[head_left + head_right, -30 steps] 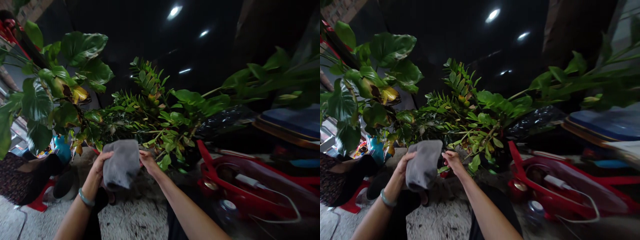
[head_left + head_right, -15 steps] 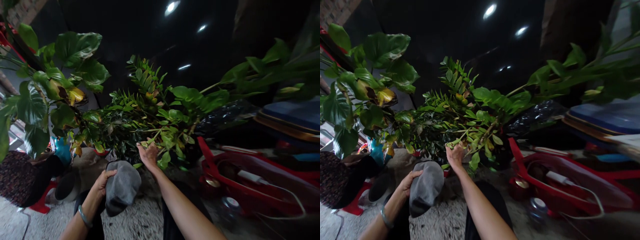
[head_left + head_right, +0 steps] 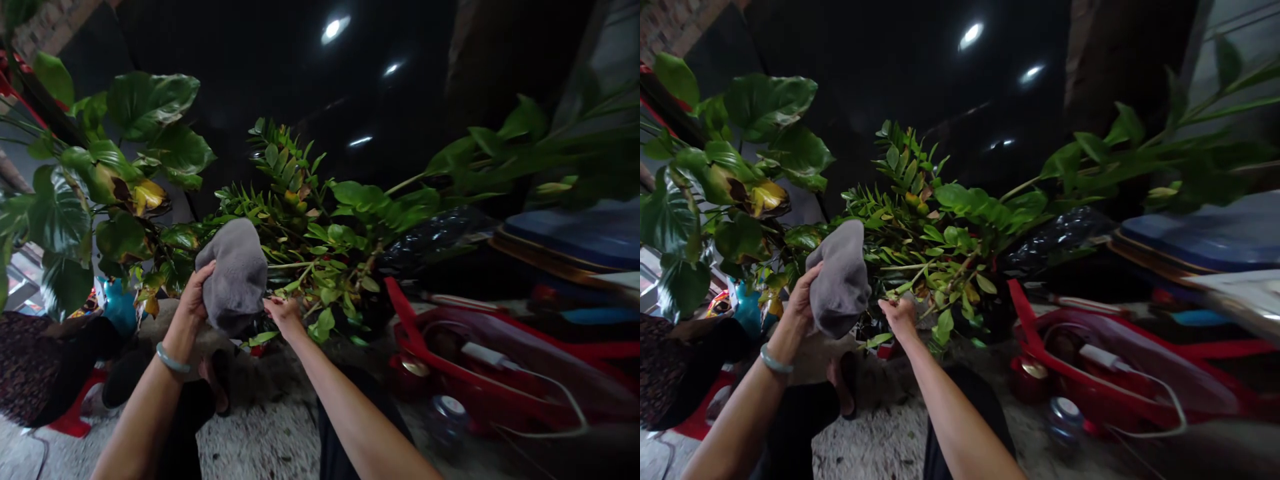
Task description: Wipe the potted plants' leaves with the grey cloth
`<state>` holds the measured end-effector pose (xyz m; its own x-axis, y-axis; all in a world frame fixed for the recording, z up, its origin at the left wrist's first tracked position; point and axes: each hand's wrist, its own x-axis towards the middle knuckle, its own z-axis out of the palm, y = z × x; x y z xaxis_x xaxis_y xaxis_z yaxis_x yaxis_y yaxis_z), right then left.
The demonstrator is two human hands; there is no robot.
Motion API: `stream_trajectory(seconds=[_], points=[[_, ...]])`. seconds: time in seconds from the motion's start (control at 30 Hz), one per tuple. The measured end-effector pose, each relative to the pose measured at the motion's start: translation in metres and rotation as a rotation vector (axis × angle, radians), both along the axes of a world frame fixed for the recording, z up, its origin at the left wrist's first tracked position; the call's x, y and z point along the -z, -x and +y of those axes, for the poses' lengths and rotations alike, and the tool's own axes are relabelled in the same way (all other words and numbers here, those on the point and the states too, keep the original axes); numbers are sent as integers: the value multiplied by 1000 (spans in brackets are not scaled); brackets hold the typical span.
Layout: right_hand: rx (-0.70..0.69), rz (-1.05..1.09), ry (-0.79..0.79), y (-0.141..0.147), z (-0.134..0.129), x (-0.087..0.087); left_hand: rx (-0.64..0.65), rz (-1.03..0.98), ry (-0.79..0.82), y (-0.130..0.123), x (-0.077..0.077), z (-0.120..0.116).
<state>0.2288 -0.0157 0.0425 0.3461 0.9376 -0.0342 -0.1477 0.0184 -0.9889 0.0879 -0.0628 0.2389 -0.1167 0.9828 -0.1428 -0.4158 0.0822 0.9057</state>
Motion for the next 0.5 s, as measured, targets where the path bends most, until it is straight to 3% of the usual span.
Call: stream_trajectory(seconds=[0.1,0.17,0.23,0.27,0.33,0.43,0.5], points=[[-40,31,35,-4,-5,2,46,47,146,-9,33,-2],[-63,50,48,-11,-6,2,77,131,333,-5,63,-20],[-89,75,51,-17,-6,3,127,201,423,5,80,-43],[-101,91,51,-19,-6,4,155,215,426,9,81,-51],[-119,119,50,-19,-7,5,191,212,389,16,66,-56],[-128,142,48,-13,-7,6,84,154,248,13,27,-31],[-138,144,38,-9,-6,6,-17,106,131,5,12,-8]])
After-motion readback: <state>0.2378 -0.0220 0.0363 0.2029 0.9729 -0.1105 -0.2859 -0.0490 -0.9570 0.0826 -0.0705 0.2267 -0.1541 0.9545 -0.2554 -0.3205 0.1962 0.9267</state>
